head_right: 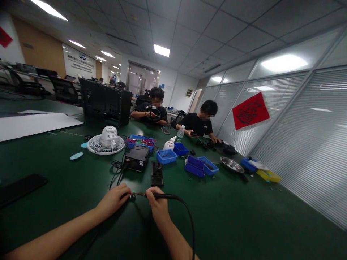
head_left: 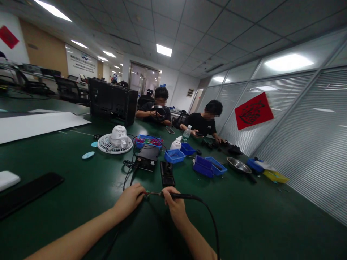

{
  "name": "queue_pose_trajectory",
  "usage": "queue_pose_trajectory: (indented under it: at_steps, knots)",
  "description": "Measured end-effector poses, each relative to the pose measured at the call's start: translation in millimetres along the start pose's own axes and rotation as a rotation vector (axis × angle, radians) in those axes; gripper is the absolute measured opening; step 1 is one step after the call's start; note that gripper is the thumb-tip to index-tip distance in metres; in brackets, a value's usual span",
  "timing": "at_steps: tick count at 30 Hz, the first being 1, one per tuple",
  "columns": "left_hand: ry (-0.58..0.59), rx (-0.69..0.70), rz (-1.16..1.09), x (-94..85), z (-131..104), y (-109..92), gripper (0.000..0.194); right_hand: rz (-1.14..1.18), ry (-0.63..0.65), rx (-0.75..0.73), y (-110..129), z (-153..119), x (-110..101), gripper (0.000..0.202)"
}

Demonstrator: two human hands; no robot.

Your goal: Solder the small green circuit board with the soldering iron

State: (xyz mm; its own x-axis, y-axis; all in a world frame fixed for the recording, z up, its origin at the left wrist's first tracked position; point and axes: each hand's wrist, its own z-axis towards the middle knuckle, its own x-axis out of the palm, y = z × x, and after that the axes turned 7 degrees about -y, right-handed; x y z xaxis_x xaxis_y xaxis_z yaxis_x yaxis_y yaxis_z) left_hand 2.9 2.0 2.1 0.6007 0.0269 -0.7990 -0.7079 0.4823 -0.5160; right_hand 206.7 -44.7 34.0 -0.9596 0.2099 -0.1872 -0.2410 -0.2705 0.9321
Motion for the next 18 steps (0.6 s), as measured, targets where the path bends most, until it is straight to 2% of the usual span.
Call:
queue_pose_trajectory:
  at_steps: [7, 11, 18]
  knots:
    - [0.016, -0.003, -0.011, -3.8, 0, -4, 0.019, -0.088, -0.059, -0.103, -4, -15, 0, 0.029]
    - [0.028, -0.015, -0.009, -3.2, -2, -4, 0.018, -0.098, -0.040, -0.125, -9, -18, -2, 0.025]
    - [0.037, -0.008, 0.004, -2.4, -3, -3, 0.018, -0.092, -0.122, -0.197, -7, -23, -8, 0.023]
